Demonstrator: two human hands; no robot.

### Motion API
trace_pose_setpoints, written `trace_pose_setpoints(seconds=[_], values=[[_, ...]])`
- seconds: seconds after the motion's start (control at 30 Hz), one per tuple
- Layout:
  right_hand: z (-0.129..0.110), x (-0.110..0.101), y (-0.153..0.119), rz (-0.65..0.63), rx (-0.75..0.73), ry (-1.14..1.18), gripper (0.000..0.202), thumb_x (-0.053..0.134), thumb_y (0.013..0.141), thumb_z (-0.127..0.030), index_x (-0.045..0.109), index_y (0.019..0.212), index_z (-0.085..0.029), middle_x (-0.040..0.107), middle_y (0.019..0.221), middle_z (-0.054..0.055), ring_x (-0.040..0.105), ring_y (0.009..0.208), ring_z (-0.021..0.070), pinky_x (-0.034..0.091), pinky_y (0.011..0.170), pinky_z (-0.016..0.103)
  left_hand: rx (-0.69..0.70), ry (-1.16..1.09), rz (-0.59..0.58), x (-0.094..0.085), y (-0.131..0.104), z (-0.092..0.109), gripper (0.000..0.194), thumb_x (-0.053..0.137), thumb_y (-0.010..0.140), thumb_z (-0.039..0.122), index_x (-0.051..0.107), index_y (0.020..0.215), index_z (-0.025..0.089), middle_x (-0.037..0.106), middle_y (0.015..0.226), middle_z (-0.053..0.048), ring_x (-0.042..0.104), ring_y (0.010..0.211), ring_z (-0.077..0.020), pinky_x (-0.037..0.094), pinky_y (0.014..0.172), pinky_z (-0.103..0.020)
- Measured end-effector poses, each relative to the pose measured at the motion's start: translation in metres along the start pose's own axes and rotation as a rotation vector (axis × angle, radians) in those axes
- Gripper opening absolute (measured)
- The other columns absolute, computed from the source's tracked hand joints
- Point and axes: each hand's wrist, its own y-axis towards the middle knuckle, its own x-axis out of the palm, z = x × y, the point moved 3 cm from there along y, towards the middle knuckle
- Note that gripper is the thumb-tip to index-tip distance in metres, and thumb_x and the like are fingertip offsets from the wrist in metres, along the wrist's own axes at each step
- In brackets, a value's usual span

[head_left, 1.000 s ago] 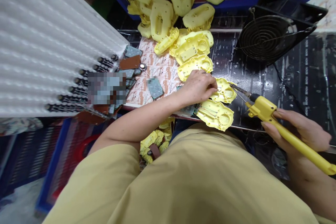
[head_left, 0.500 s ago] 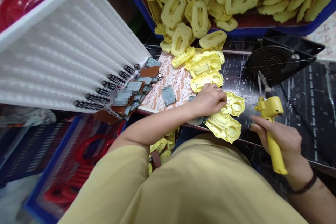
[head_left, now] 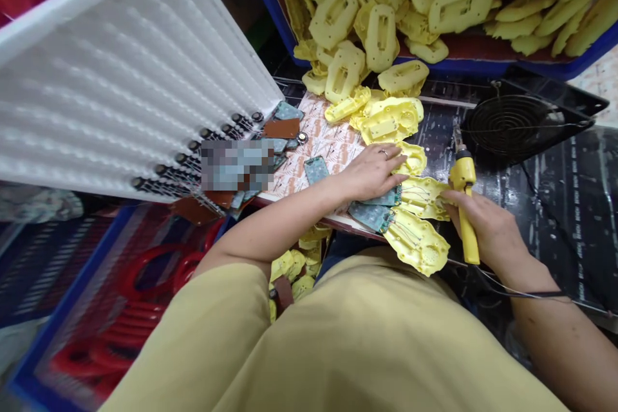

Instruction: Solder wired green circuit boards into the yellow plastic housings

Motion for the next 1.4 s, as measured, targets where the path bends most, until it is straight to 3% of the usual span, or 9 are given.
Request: trace_pose_setpoints(seconds=[0.13,0.23,0.37,0.47,0.53,0.73,0.93,1.13,1.4], values=[[0.001,-0.004,0.012,-0.021,-0.043,0.03,0.023,0.057,0.109,-0.02,0.07,0.128,-0.023,0.082,0.106,0.005,0.081,0.084,0.0212,0.062,0.067,0.028,0.009,-0.024,0.041,0.008,-0.003,0.007,0.058,0.05,0.114,0.047,0.058,0.161,0.013,0.049,0.175,-0.02,0.044,0.166,-0.0325,0.037,0.136,-0.051],[0.005,-0.012,0.016,0.045,-0.034,0.026,0.026,0.064,0.105,-0.019,0.071,0.129,-0.024,0.083,0.108,0.006,0.082,0.082,0.0225,0.064,0.066,0.029,-0.004,-0.045,0.205,-0.003,-0.017,-0.011,0.049,0.051,0.114,0.041,0.067,0.152,0.016,0.059,0.167,-0.018,0.053,0.158,-0.0297,0.043,0.132,-0.048],[0.018,-0.015,0.014,0.119,0.03,0.009,0.033,0.072,0.1,-0.019,0.073,0.13,-0.03,0.083,0.12,0.003,0.083,0.084,0.0225,0.066,0.071,0.029,-0.37,0.007,0.348,-0.033,-0.062,-0.074,0.036,0.05,0.108,0.025,0.084,0.119,0.02,0.082,0.122,-0.013,0.075,0.12,-0.0291,0.057,0.108,-0.046],[0.021,-0.008,0.015,0.084,0.022,0.039,0.038,0.073,0.098,-0.019,0.072,0.134,-0.033,0.084,0.116,0.003,0.083,0.082,0.0239,0.066,0.069,0.031,-0.666,0.088,0.312,-0.043,-0.095,-0.114,0.032,0.06,0.104,0.037,0.085,0.099,0.018,0.082,0.101,-0.014,0.077,0.106,-0.0342,0.058,0.096,-0.046],[0.018,-0.004,0.02,0.08,0.015,0.043,0.04,0.073,0.098,-0.019,0.072,0.136,-0.034,0.084,0.108,0.002,0.082,0.081,0.0237,0.066,0.069,0.031,-0.727,0.101,0.274,-0.037,-0.103,-0.126,0.036,0.065,0.101,0.047,0.085,0.096,0.018,0.081,0.097,-0.015,0.077,0.105,-0.0361,0.057,0.094,-0.046],[0.007,0.003,0.061,0.067,-0.093,0.102,0.024,0.075,0.102,-0.023,0.073,0.125,-0.026,0.084,0.108,0.006,0.082,0.085,0.022,0.065,0.075,0.027,-0.631,0.04,0.331,-0.007,-0.087,-0.124,0.029,0.061,0.099,0.032,0.084,0.112,0.02,0.081,0.115,-0.014,0.075,0.114,-0.0333,0.058,0.094,-0.042],[0.033,0.033,0.092,-0.025,0.066,0.102,0.032,0.068,0.107,-0.052,0.07,0.121,-0.024,0.084,0.101,0.009,0.076,0.068,0.0189,0.056,0.06,0.025,-0.611,-0.131,0.357,-0.009,-0.088,-0.131,0.023,0.063,0.096,0.026,0.083,0.106,0.021,0.085,0.108,-0.01,0.078,0.106,-0.0288,0.058,0.095,-0.039],[0.037,0.043,0.101,-0.05,0.085,0.125,0.041,0.063,0.107,-0.062,0.069,0.119,-0.023,0.083,0.106,0.011,0.078,0.076,0.0188,0.056,0.065,0.024,-0.472,-0.478,0.442,-0.006,-0.085,-0.125,0.043,0.065,0.095,0.015,0.075,0.136,0.019,0.085,0.1,-0.003,0.077,0.09,-0.0169,0.058,0.091,-0.029],[0.041,0.034,0.086,-0.059,0.166,0.072,0.043,0.061,0.107,-0.063,0.07,0.124,-0.024,0.081,0.112,0.01,0.077,0.084,0.0223,0.058,0.071,0.03,-0.37,-0.365,0.318,-0.006,-0.066,-0.115,0.025,0.066,0.094,0.021,0.086,0.109,0.017,0.086,0.113,-0.007,0.079,0.108,-0.025,0.057,0.104,-0.035]])
